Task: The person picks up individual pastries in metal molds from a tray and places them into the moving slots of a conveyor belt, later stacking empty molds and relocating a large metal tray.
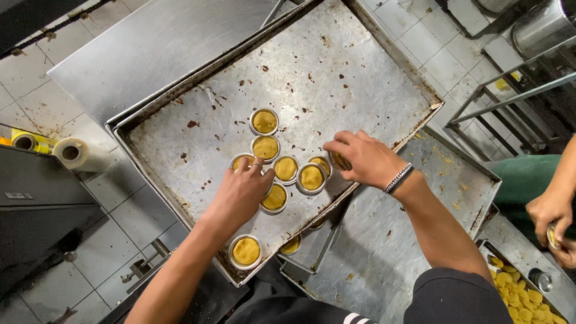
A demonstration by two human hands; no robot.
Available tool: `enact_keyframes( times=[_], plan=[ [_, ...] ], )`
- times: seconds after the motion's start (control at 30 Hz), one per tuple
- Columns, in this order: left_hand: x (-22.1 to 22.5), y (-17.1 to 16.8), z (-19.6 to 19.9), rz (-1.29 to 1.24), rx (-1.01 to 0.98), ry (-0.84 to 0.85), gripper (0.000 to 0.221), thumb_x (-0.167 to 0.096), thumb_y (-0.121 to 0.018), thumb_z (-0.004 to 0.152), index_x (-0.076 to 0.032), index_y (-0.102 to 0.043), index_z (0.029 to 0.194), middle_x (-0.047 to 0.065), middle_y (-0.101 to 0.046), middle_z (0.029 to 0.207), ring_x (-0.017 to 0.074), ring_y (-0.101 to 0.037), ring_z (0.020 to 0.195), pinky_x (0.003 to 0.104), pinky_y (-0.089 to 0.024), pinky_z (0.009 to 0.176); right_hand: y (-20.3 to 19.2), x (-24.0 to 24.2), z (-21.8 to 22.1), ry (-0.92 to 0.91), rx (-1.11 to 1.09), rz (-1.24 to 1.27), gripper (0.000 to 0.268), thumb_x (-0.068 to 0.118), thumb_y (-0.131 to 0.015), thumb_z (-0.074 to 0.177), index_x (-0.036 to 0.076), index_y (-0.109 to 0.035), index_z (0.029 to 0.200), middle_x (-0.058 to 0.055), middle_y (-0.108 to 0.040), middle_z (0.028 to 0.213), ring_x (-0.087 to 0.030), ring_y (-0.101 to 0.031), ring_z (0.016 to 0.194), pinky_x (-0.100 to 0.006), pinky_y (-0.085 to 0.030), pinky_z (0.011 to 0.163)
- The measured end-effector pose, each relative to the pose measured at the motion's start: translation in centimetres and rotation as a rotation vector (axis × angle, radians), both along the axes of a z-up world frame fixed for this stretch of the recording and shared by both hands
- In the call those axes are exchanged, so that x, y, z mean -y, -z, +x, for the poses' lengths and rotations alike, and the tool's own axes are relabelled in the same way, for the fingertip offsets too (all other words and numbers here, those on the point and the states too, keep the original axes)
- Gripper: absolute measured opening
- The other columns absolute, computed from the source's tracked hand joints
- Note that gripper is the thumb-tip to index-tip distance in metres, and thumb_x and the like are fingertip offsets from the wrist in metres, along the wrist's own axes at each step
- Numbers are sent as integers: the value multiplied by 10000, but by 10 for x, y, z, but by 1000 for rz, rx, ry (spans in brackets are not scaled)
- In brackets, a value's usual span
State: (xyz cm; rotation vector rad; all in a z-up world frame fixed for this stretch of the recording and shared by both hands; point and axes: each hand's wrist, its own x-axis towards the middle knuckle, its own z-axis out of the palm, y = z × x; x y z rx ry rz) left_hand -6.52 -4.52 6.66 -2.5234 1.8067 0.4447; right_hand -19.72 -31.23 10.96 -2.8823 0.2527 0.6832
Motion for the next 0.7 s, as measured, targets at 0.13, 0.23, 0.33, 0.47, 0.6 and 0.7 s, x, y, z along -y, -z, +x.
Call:
enact_keyframes(
  times=[0.13,0.23,0.33,0.47,0.6,0.7],
  plan=[
    [1,8,-6,-59,161,4,431,-84,-729,751,-190,-680,1166,137,-627,1188,346,-602,1096,405,-567,623,19,-47,1,-143,-30,17,629,160,-814,806,245,-555,1373,-112,-542,1396,-374,-604,1174,-490,-584,902],
    [-5,7,4,-27,15,-19,436,-103,-724,737,-170,-634,1158,171,-617,1215,387,-593,1121,440,-575,639,60,-61,-2,-236,18,-152,803,216,-875,757,245,-459,1443,-103,-488,1415,-378,-567,1148,-534,-565,862],
    [-20,-51,5,3,-173,-77,515,-127,-720,658,-125,-606,1161,184,-605,1206,407,-597,1125,497,-610,653,49,-62,4,-268,54,-221,779,239,-859,771,222,-444,1430,-94,-522,1331,-362,-577,1104,-514,-559,805],
    [-52,-71,-14,133,-350,-135,682,-167,-770,751,-182,-521,1386,212,-529,1349,372,-546,1206,483,-619,820,14,-33,5,-179,46,166,744,240,-839,780,142,-491,1431,-116,-575,1332,-349,-589,1123,-486,-536,896],
    [-74,-24,-51,331,-259,22,675,0,-496,963,-167,-285,1582,346,-269,1553,538,-265,1429,640,-424,1069,14,-26,0,-134,80,-30,720,264,-818,756,181,-487,1390,-50,-567,1282,-334,-566,992,-513,-557,700],
    [-83,7,-70,222,-33,94,692,-89,-774,812,-145,-457,1424,264,-452,1412,425,-481,1220,555,-557,821,37,-46,7,-165,-11,-146,831,371,-914,719,178,-451,1381,-78,-558,1215,-359,-596,977,-526,-539,682]
  ],
)
